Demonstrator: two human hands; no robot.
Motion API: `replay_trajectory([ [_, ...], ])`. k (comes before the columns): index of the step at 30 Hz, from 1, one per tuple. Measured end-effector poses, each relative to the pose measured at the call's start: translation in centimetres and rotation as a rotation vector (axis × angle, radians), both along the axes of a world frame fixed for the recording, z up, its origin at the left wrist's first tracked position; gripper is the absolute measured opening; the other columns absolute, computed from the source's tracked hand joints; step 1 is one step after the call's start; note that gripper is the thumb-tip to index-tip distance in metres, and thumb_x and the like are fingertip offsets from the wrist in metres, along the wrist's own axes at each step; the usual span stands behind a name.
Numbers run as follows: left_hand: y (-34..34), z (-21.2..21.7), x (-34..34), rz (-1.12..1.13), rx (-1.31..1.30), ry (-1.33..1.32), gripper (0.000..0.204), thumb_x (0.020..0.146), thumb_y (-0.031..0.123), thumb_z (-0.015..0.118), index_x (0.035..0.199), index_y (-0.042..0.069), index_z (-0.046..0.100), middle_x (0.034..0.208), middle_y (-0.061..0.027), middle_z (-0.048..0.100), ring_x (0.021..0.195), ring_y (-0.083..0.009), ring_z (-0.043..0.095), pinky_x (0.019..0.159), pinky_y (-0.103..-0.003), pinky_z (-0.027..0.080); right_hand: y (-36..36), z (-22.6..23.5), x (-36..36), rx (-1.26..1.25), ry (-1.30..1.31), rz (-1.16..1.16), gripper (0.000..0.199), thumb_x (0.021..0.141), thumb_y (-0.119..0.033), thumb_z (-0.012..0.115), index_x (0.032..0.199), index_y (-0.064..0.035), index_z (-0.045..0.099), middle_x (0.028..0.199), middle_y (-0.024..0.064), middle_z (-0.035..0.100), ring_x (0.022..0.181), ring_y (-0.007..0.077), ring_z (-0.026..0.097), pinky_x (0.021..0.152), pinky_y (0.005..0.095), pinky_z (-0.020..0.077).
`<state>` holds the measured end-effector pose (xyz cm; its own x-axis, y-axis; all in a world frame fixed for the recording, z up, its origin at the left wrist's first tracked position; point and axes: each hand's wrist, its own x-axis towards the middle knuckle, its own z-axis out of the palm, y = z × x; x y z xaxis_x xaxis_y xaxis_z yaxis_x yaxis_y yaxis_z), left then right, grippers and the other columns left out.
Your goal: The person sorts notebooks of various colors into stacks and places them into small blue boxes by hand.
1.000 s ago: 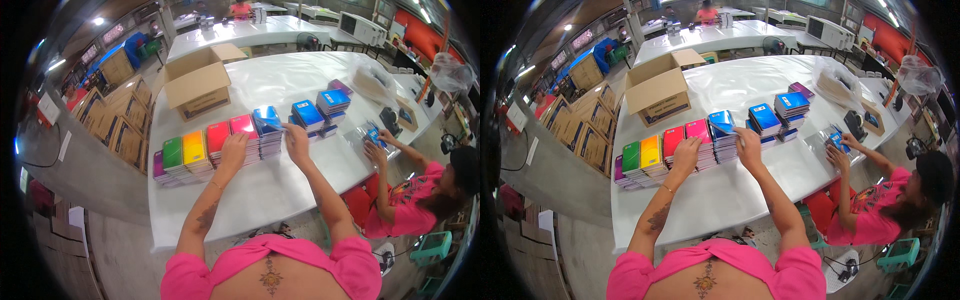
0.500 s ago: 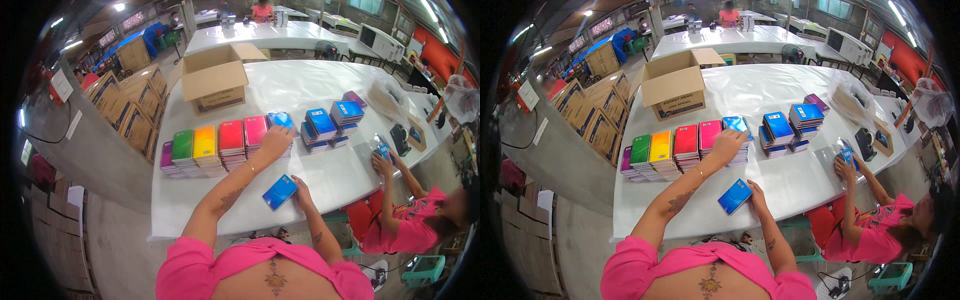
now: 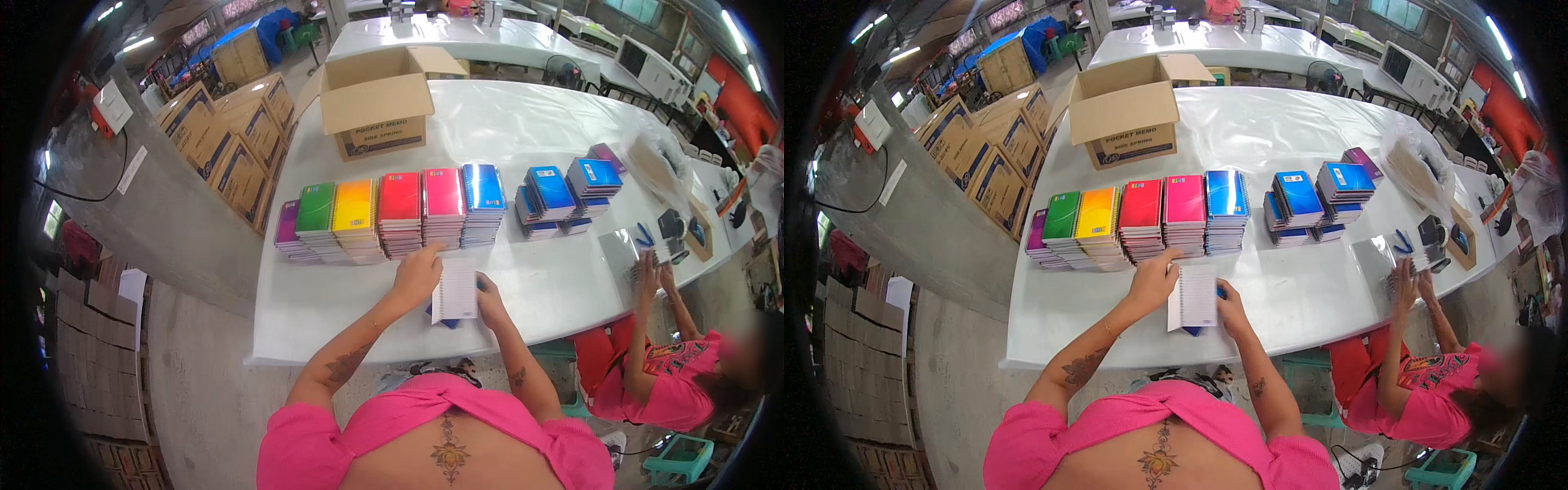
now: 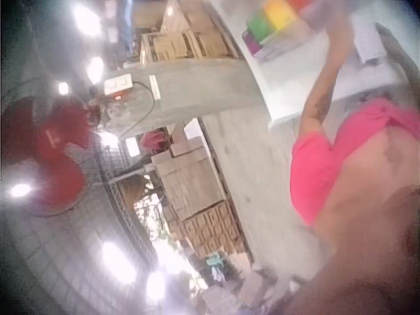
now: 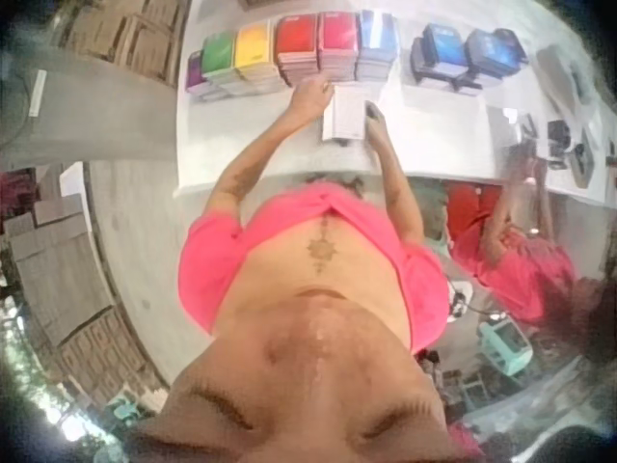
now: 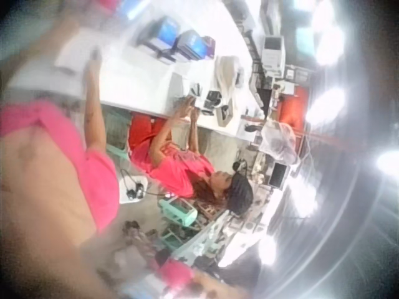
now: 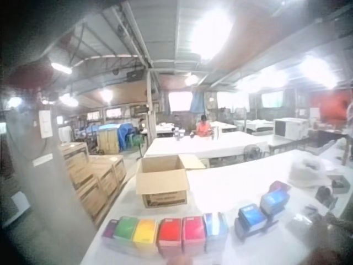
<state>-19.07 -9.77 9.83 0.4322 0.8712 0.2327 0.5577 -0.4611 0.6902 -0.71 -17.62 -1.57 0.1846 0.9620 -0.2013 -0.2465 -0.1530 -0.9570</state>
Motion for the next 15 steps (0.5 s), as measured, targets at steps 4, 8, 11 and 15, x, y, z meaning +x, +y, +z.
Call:
replay_trajectory([
  [4, -2.6, -5.5, -0.9, -0.189, -0.242, -0.033, 0.042, 0.091, 0.019, 0.060, 0.127, -0.002, 0.056, 0.111, -0.0248, 0.068, 0.099, -0.0402, 0.067, 0.089, -0.048, 0.052, -0.5, -1.5, -1.1, 0.094, -0.368, -0.043, 0.041, 0.084, -0.008, 0.069, 0.124, -0.0020, 0.060, 0.110, 0.0144, 0.068, 0.101, 0.0244, 0.063, 0.089, 0.0332, 0.0488],
  [8, -5.7, -12.2, -3.3, -0.444, 0.298, 0.268, 0.039, 0.090, 0.014, 0.061, 0.125, -0.002, 0.058, 0.129, -0.0255, 0.060, 0.113, -0.0407, 0.060, 0.100, -0.046, 0.046, -0.2, -0.1, -0.6, -0.008, -0.875, 0.136, 0.048, 0.081, -0.005, 0.069, 0.127, -0.0062, 0.059, 0.118, 0.0212, 0.063, 0.110, 0.0355, 0.058, 0.095, 0.0389, 0.0473],
  [11, -6.4, -11.3, -2.3, -0.422, 0.292, 0.173, 0.038, 0.090, 0.009, 0.056, 0.127, -0.002, 0.058, 0.133, -0.0284, 0.054, 0.119, -0.0439, 0.055, 0.102, -0.046, 0.045, 0.6, -1.3, 0.3, 0.247, -1.053, 0.006, 0.045, 0.079, -0.004, 0.069, 0.124, -0.0064, 0.061, 0.120, 0.0205, 0.060, 0.112, 0.0375, 0.056, 0.097, 0.0441, 0.0451],
  [15, -1.9, -6.2, -3.3, -0.109, 0.371, -0.028, 0.034, 0.087, 0.003, 0.056, 0.119, -0.004, 0.062, 0.128, -0.0258, 0.058, 0.120, -0.0408, 0.054, 0.106, -0.046, 0.041, 3.3, 6.4, -3.7, 0.528, -1.169, -0.196, 0.042, 0.079, 0.000, 0.064, 0.120, -0.0047, 0.060, 0.128, 0.0175, 0.056, 0.117, 0.0371, 0.053, 0.099, 0.0487, 0.0422],
])
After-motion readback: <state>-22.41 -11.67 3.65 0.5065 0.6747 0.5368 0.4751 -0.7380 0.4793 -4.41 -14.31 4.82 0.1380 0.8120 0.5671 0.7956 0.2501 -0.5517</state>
